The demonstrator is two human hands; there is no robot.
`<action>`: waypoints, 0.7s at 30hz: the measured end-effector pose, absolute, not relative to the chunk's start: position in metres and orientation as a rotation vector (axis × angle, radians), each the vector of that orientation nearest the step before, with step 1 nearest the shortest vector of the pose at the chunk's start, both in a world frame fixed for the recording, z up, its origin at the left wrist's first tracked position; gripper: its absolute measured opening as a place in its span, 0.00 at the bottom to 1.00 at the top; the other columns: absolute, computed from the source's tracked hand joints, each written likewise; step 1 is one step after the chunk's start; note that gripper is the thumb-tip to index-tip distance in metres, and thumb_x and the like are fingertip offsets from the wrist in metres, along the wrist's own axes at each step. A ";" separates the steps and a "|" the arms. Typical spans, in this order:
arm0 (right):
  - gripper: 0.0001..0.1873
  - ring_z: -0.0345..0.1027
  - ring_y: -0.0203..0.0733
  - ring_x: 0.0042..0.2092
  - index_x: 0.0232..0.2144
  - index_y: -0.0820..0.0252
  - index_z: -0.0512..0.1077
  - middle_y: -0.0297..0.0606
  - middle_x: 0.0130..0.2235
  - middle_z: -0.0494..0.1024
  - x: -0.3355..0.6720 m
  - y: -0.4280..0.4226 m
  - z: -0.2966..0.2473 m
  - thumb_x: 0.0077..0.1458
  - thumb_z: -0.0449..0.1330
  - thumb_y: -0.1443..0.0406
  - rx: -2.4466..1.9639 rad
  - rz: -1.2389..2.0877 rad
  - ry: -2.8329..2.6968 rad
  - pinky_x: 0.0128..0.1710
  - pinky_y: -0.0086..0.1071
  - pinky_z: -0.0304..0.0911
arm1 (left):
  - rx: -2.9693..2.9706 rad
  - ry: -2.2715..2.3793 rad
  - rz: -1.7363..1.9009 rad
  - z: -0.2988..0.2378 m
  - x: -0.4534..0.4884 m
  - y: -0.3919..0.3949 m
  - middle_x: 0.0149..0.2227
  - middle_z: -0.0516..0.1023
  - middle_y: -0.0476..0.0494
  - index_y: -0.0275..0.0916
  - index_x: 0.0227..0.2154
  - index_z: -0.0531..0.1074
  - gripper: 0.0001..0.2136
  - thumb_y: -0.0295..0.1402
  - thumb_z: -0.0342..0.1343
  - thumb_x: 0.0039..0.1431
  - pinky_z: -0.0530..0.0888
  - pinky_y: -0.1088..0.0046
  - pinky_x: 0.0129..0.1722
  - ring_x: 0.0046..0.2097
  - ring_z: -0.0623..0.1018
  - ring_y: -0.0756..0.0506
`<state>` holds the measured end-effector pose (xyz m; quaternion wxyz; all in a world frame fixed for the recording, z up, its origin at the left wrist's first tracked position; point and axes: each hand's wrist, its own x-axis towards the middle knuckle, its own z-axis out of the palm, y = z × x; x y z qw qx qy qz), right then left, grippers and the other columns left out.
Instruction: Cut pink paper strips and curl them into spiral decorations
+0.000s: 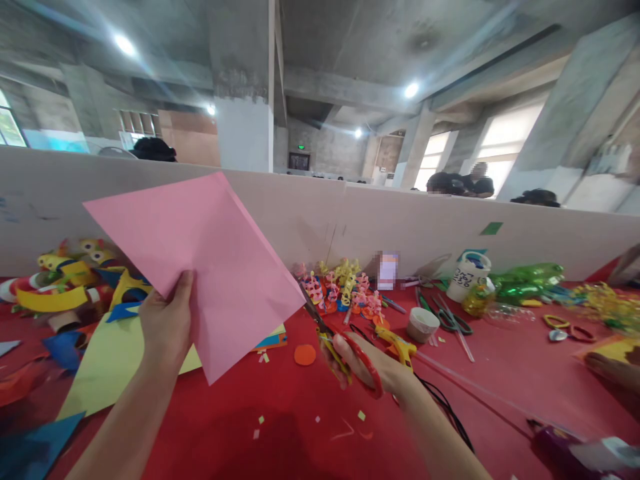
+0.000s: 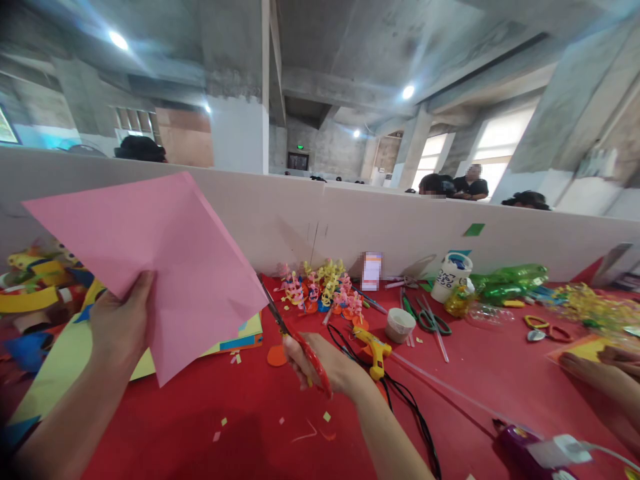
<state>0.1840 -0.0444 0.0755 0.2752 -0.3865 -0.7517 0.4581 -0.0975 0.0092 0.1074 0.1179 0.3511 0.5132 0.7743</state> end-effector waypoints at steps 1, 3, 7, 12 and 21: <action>0.30 0.60 0.34 0.21 0.22 0.58 0.58 0.31 0.21 0.61 0.184 -0.044 0.075 0.54 0.37 0.40 -1.033 1.234 -2.018 0.22 0.30 0.58 | 1.020 1.495 2.266 0.107 -0.098 0.009 0.41 0.79 0.35 0.31 0.38 0.76 0.18 0.38 0.60 0.46 0.72 0.61 0.46 0.44 0.77 0.39; 0.30 0.60 0.34 0.21 0.21 0.58 0.57 0.31 0.21 0.61 0.185 -0.044 0.073 0.53 0.37 0.40 -1.026 1.242 -2.012 0.22 0.30 0.57 | 1.012 1.485 2.268 0.108 -0.097 0.009 0.41 0.79 0.35 0.31 0.38 0.76 0.18 0.38 0.60 0.47 0.72 0.60 0.47 0.45 0.76 0.38; 0.30 0.60 0.34 0.21 0.21 0.57 0.56 0.30 0.21 0.61 0.186 -0.042 0.071 0.53 0.37 0.40 -1.029 1.250 -2.021 0.22 0.30 0.57 | 0.985 1.470 2.268 0.109 -0.097 0.009 0.41 0.79 0.37 0.32 0.38 0.76 0.17 0.38 0.61 0.45 0.72 0.59 0.47 0.44 0.77 0.38; 0.30 0.60 0.35 0.20 0.22 0.57 0.58 0.31 0.20 0.61 0.186 -0.041 0.071 0.54 0.36 0.40 -1.020 1.242 -2.020 0.22 0.30 0.57 | 0.999 1.508 2.265 0.111 -0.097 0.008 0.40 0.80 0.37 0.33 0.37 0.76 0.16 0.38 0.60 0.45 0.73 0.64 0.45 0.43 0.77 0.40; 0.29 0.60 0.36 0.20 0.21 0.56 0.57 0.31 0.18 0.61 0.188 -0.040 0.065 0.55 0.37 0.41 -1.055 1.222 -2.011 0.22 0.31 0.57 | 0.970 1.465 2.287 0.115 -0.094 0.004 0.38 0.80 0.40 0.33 0.35 0.77 0.15 0.37 0.61 0.45 0.74 0.68 0.41 0.41 0.78 0.43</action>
